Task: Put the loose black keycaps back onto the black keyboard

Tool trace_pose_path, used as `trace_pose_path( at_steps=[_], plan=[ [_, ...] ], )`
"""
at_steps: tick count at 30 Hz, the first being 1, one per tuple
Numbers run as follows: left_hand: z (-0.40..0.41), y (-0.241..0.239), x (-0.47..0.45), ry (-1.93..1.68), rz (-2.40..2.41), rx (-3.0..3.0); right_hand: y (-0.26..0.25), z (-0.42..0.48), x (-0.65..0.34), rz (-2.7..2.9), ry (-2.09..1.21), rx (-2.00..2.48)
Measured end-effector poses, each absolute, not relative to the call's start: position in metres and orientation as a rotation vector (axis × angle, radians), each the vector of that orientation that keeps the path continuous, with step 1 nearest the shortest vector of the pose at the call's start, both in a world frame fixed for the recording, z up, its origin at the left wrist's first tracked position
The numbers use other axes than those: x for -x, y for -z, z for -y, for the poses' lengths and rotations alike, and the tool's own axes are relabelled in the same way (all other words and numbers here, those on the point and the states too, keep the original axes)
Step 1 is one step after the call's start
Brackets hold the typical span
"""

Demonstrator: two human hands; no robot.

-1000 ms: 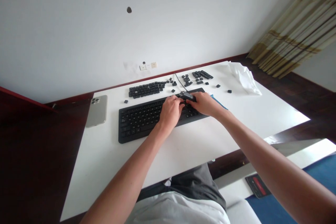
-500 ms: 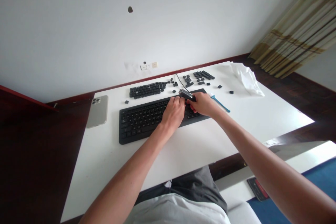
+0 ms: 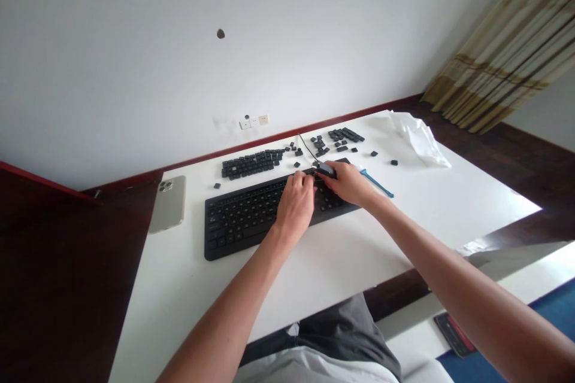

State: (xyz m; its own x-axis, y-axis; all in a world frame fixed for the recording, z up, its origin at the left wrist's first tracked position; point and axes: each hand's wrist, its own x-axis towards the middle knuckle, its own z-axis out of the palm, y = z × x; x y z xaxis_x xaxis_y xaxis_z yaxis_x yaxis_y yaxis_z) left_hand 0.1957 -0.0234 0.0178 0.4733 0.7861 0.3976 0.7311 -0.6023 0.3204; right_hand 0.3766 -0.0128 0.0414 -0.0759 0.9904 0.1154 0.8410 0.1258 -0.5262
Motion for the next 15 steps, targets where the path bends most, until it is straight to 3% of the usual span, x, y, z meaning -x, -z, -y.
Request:
trace_pose_path(
  at_steps=[15],
  plan=[
    [0.041, -0.014, -0.23, -0.8, -1.675, -2.548, -0.029, -0.008, -0.363, 1.857, -0.37, 1.649]
  ],
)
